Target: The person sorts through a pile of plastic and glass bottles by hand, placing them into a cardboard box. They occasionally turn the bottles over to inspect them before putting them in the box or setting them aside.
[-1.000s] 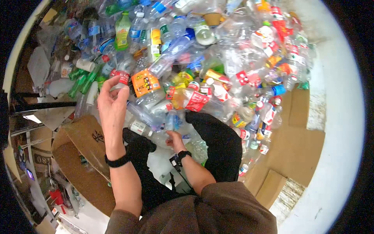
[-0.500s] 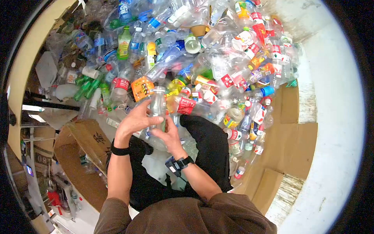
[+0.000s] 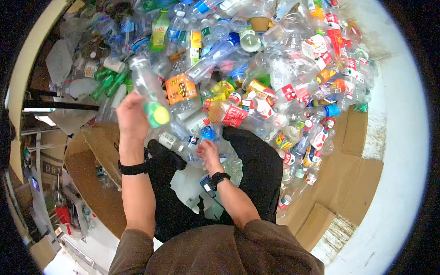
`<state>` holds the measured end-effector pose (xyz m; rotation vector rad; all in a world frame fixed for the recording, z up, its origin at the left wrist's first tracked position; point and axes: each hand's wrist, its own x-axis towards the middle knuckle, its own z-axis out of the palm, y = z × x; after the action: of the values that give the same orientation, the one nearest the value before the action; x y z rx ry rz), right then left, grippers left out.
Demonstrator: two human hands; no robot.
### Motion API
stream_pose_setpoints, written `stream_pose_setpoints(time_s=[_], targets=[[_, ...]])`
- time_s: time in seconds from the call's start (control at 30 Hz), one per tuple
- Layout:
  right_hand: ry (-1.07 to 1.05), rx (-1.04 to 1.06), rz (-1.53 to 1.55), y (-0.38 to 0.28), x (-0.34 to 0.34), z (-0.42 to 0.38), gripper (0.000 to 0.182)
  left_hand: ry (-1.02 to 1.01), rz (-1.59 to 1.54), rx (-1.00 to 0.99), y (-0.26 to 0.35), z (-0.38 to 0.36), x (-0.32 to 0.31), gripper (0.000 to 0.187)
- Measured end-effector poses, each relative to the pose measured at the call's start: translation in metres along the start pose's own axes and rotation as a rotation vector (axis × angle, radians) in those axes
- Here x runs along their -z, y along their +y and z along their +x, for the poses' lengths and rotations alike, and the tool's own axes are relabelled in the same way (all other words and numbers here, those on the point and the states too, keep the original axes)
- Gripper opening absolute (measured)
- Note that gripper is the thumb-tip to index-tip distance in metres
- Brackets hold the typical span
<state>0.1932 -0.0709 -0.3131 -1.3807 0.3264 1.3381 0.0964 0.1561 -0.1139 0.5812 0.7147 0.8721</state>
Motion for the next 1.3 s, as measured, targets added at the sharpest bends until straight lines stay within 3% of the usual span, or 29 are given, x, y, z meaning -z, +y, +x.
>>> stream_pose_setpoints(time_s=[0.07,0.27,0.33,0.4,0.47,0.57,0.6,0.67,0.73,0.8,0.87,0.93,1.0,1.03,1.1,1.13,1.2,1.23,1.3], targets=[[0.033,-0.024,-0.073,0.025,0.014,0.017,0.044,0.067,-0.050,-0.057,0.002,0.009,0.026,0.048],[0.055,0.067,-0.108,0.061,0.032,0.065,0.050,0.126,-0.207,-0.092,0.039,-0.007,0.005,0.049],[0.041,0.095,-0.102,0.062,0.035,0.078,0.051,0.242,-0.160,-0.130,0.041,-0.004,0.008,0.050],[0.012,-0.088,-0.049,0.061,0.039,0.091,0.050,0.274,-0.226,-0.148,0.044,-0.006,0.012,0.049],[-0.002,-0.136,-0.077,0.065,0.040,0.099,0.053,0.277,-0.249,-0.139,0.047,-0.006,0.018,0.047],[-0.042,-0.156,-0.303,0.085,0.037,0.126,0.062,0.237,-0.411,-0.130,0.049,-0.010,0.022,0.036],[0.004,-0.046,-0.427,0.099,0.037,0.139,0.065,0.244,-0.408,-0.129,0.049,-0.010,0.023,0.036],[0.048,0.057,-0.550,0.109,0.027,0.153,0.068,0.338,-0.357,-0.154,0.047,-0.010,0.020,0.051],[0.176,0.071,-0.837,0.108,0.020,0.167,0.070,0.279,-0.391,-0.104,0.044,-0.012,0.022,0.052],[0.211,0.107,-0.895,0.115,0.021,0.180,0.068,0.217,-0.428,-0.064,0.042,-0.012,0.020,0.052],[0.170,0.255,-0.669,0.131,0.028,0.194,0.064,0.336,-0.373,-0.093,0.039,-0.010,0.014,0.052],[0.137,0.314,-0.651,0.145,0.046,0.212,0.057,0.357,-0.356,-0.091,0.039,-0.010,0.016,0.052],[-0.006,-0.021,-0.786,0.144,0.060,0.218,0.045,0.254,-0.404,-0.040,0.042,-0.012,0.017,0.051],[-0.001,-0.015,-0.786,0.129,0.055,0.204,0.045,0.248,-0.409,-0.039,0.042,-0.011,0.017,0.051],[-0.008,-0.308,-0.409,0.091,0.037,0.152,0.033,0.335,-0.376,-0.090,0.041,-0.009,0.020,0.050],[-0.002,-0.299,-0.410,0.089,0.039,0.140,0.033,0.327,-0.383,-0.088,0.041,-0.009,0.021,0.050],[-0.035,-0.263,-0.079,0.085,0.043,0.112,0.028,0.271,-0.435,-0.032,0.043,-0.011,0.022,0.048],[-0.056,-0.343,0.067,0.080,0.045,0.102,0.027,0.255,-0.442,-0.031,0.043,-0.010,0.024,0.048],[-0.122,-0.283,0.160,0.068,0.041,0.077,0.028,0.270,-0.449,-0.075,0.042,-0.007,0.030,0.046]])
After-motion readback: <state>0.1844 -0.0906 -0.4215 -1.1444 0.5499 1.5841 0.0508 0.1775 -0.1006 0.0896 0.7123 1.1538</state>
